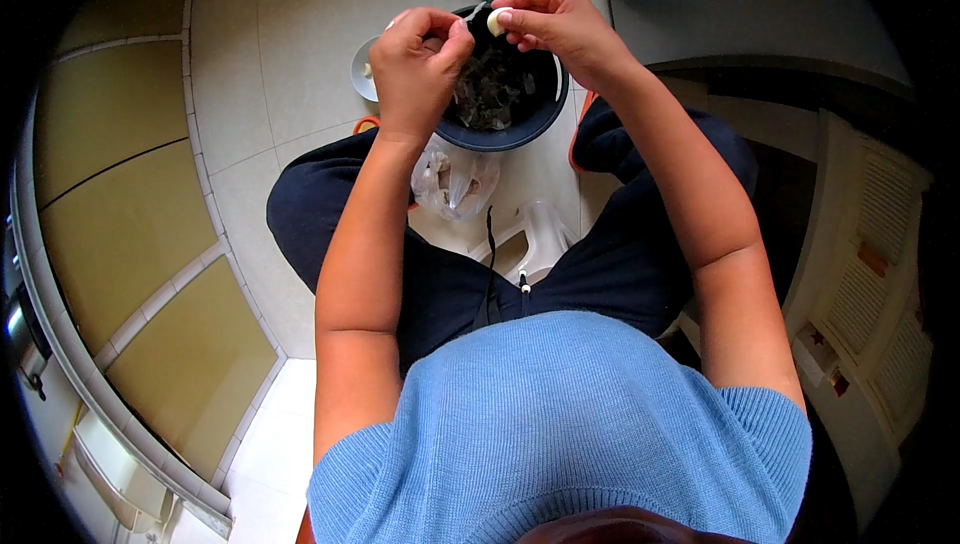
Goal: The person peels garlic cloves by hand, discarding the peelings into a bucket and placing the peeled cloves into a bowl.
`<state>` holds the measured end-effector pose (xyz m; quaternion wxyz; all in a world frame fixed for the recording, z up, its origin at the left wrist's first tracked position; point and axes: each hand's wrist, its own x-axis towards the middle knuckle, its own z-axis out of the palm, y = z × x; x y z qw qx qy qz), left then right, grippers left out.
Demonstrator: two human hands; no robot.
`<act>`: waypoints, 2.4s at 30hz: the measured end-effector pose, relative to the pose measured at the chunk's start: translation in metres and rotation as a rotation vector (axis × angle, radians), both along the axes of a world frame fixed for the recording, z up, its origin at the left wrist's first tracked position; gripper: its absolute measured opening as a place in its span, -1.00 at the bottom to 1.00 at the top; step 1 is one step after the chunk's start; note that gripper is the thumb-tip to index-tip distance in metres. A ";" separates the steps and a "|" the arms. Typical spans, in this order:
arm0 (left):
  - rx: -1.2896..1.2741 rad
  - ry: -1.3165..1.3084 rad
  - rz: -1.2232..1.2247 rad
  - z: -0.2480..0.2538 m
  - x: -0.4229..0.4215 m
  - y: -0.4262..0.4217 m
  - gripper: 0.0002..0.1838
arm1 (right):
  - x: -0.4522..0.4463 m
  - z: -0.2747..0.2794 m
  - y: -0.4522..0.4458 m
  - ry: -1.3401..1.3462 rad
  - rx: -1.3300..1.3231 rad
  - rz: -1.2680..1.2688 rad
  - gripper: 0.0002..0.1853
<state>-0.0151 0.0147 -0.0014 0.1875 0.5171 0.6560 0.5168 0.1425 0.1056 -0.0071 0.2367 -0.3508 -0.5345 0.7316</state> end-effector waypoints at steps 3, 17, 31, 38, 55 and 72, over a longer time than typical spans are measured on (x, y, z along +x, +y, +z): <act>-0.005 0.035 0.018 0.000 -0.003 0.001 -0.88 | 0.000 0.000 0.000 0.026 -0.012 0.009 -0.72; 0.029 0.061 -0.033 -0.003 -0.005 0.000 -0.88 | 0.002 0.001 0.008 0.476 -0.369 0.052 -0.74; -0.307 -0.546 -0.123 -0.001 -0.007 -0.001 -0.81 | 0.001 0.002 0.012 0.466 -0.326 -0.028 -0.75; -0.334 -1.047 -0.051 0.018 -0.015 -0.008 -0.82 | -0.008 -0.007 0.014 0.381 -0.343 -0.062 -0.75; -0.453 0.196 -0.331 -0.021 -0.008 -0.071 -0.91 | -0.226 -0.185 0.010 -0.548 0.440 0.526 -0.80; -0.437 -0.059 -0.166 -0.020 -0.031 -0.074 -0.90 | -0.262 -0.187 0.032 -0.473 0.223 0.590 -0.73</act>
